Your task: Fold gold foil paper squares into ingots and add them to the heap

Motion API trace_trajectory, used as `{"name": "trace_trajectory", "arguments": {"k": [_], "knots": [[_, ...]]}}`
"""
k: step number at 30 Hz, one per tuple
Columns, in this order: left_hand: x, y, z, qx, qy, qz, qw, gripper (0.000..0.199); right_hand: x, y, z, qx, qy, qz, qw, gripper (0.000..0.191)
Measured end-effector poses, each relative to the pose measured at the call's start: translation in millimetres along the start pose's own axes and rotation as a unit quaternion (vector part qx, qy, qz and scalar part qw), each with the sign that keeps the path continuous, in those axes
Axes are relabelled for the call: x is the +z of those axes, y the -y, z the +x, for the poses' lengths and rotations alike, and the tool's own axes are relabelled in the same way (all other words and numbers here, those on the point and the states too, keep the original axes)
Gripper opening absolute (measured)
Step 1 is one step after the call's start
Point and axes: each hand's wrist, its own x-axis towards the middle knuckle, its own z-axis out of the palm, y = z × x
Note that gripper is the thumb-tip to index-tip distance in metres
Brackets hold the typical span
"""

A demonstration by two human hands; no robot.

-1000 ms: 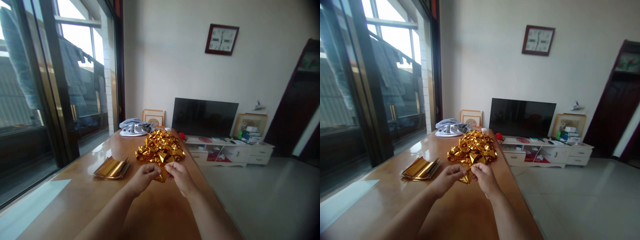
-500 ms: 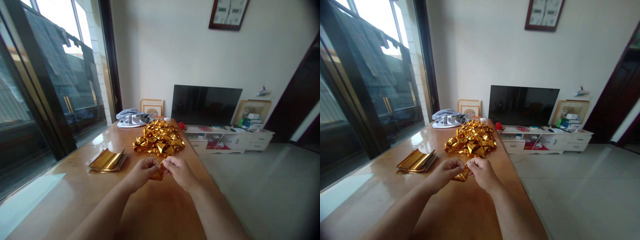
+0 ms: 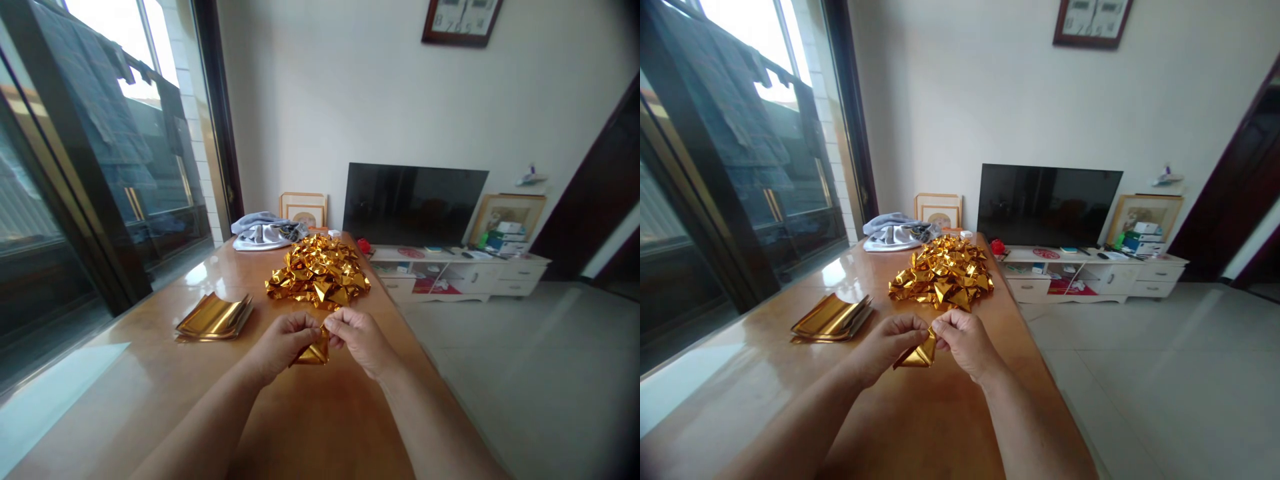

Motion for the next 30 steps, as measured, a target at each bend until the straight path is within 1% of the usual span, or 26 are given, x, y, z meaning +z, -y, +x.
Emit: {"name": "trace_trajectory", "arguments": {"k": [4,6,8,10,13,16,18,20,25,30], "knots": [[1.1,-2.3,-1.7,-0.004,-0.015,-0.039,0.999,0.028,2.9,-1.3,0.1,0.037,-0.009,0.047,0.998,0.028],[2.3,-2.9,-1.9,0.0,-0.039,-0.057,0.998,0.029,4.2,-2.9,0.7,0.032,-0.041,0.062,0.997,0.03],[3.8,-1.9,-1.1,0.007,-0.064,-0.072,0.995,0.03,5.7,-4.7,1.1,0.002,-0.098,0.049,0.994,0.029],[5.0,1.1,0.8,0.019,-0.082,-0.087,0.993,0.031,8.0,-5.9,0.7,-0.041,-0.147,0.002,0.988,0.025],[6.1,8.5,5.5,0.051,-0.1,-0.089,0.99,0.033,13.4,-5.3,-1.8,-0.112,-0.182,-0.101,0.972,0.018],[8.3,13.8,9.0,0.088,-0.122,-0.053,0.987,0.031,18.7,-3.4,-5.0,-0.165,-0.187,-0.179,0.952,0.014],[11.1,14.2,9.3,0.102,-0.138,-0.027,0.985,0.028,20.9,-2.9,-6.2,-0.177,-0.181,-0.202,0.946,0.014],[14.5,13.2,8.3,0.106,-0.142,-0.02,0.984,0.027,21.9,-3.3,-6.7,-0.18,-0.181,-0.213,0.943,0.013],[18.0,16.7,7.4,0.11,-0.127,-0.022,0.986,0.028,22.0,-6.7,-5.8,-0.172,-0.191,-0.227,0.939,0.011],[13.4,26.6,10.7,0.138,-0.135,0.046,0.98,0.026,22.5,-11.2,-4.8,-0.161,-0.193,-0.218,0.943,0.01]]}}
